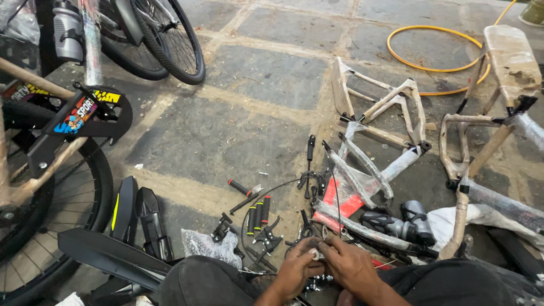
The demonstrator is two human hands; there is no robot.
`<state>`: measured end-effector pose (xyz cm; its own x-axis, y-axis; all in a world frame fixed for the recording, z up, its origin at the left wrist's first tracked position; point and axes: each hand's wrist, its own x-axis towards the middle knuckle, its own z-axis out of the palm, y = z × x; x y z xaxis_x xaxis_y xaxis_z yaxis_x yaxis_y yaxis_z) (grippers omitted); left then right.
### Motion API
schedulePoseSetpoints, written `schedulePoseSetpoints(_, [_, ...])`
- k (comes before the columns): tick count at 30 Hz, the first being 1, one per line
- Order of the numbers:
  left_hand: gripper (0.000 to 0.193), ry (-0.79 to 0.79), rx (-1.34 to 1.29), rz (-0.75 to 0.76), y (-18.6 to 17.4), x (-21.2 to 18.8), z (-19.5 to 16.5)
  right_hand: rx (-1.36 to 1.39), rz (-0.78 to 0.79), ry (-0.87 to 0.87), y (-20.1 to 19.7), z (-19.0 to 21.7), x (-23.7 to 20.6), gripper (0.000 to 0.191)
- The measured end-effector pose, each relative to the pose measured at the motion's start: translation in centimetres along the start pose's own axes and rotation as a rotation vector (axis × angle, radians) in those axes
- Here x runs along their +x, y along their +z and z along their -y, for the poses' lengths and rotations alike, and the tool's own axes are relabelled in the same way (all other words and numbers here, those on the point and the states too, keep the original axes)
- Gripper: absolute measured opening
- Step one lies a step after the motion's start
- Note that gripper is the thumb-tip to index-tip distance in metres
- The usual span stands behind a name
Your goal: The person sits on the floor of a bicycle workshop surrounded by disassembled bike frames and components. They handle a handlebar with brake levers and cables, fitting and tightening parts together by hand and working the cables through the assembly.
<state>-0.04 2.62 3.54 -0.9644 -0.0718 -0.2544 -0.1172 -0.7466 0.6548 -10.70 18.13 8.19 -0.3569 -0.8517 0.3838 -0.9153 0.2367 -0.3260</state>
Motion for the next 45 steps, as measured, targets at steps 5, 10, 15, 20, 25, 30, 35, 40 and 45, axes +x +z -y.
schedulePoseSetpoints(5, [0.035,-0.028,-0.025,-0.037,0.3,0.2,0.6,0.005,0.025,-0.028,0.8,0.1,0.0,0.039])
schedulePoseSetpoints(10, [0.035,0.083,-0.148,0.015,-0.6,0.5,1.3,0.228,-0.058,0.234,1.8,-0.3,-0.9,0.029])
schedulePoseSetpoints(15, [0.036,0.085,-0.033,-0.144,-1.7,1.2,1.1,0.329,0.075,0.468,-0.2,-2.2,-1.1,0.027])
schedulePoseSetpoints(20, [0.033,0.087,0.006,-0.168,-1.9,1.6,1.1,0.122,0.285,0.105,-3.7,-2.9,2.1,0.024])
schedulePoseSetpoints(25, [0.034,0.082,0.115,-0.182,-2.0,1.6,1.7,-0.129,0.463,-0.214,-4.3,-1.6,7.3,0.032])
schedulePoseSetpoints(30, [0.035,0.141,0.37,-0.254,-3.0,1.5,1.5,-0.171,0.47,-0.311,-4.3,-0.1,9.0,0.023])
schedulePoseSetpoints(35, [0.036,0.249,0.805,-0.29,-3.0,1.5,1.1,-0.118,0.463,-0.258,-3.0,-1.4,7.2,0.019])
schedulePoseSetpoints(40, [0.038,0.011,0.605,-0.327,-2.8,1.9,0.7,0.039,0.386,-0.081,-0.6,-4.5,3.6,0.02])
schedulePoseSetpoints(45, [0.036,0.05,0.499,-0.401,-2.6,2.2,1.2,1.076,0.041,1.069,7.8,1.3,-3.5,0.021])
